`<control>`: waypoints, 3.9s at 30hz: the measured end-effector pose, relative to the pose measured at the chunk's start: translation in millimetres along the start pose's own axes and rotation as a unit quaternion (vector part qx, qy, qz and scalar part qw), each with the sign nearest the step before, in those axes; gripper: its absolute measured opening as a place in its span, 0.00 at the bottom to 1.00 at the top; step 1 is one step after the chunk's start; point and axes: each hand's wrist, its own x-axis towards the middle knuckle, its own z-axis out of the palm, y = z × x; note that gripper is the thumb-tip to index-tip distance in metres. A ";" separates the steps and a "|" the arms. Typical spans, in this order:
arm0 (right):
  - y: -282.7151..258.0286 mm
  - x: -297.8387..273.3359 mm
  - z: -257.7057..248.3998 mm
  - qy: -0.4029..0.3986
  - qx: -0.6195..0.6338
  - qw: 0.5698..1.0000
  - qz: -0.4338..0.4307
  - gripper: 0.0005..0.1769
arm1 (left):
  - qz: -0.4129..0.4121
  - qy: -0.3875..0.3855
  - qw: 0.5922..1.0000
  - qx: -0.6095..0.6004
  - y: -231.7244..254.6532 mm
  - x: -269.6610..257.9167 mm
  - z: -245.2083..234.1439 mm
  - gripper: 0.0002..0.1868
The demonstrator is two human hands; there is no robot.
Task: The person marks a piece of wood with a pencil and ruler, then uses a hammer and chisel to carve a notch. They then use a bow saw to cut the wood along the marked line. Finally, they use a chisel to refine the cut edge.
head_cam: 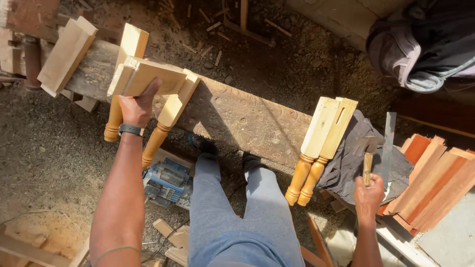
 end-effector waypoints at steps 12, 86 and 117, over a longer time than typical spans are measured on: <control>-432.0 -87.8 -26.7 -0.173 0.023 0.834 -0.524 0.10 | -0.068 -0.008 0.995 -0.069 -1.9 2.0 -2.4 0.22; -552.2 -146.9 33.1 -0.144 -0.386 0.661 -0.627 0.19 | -0.045 -0.037 0.995 0.080 -17.0 10.1 2.2 0.08; -546.7 -151.7 44.4 -0.072 -0.407 0.647 -0.641 0.08 | -0.058 -0.048 0.988 0.133 -39.0 7.2 2.9 0.15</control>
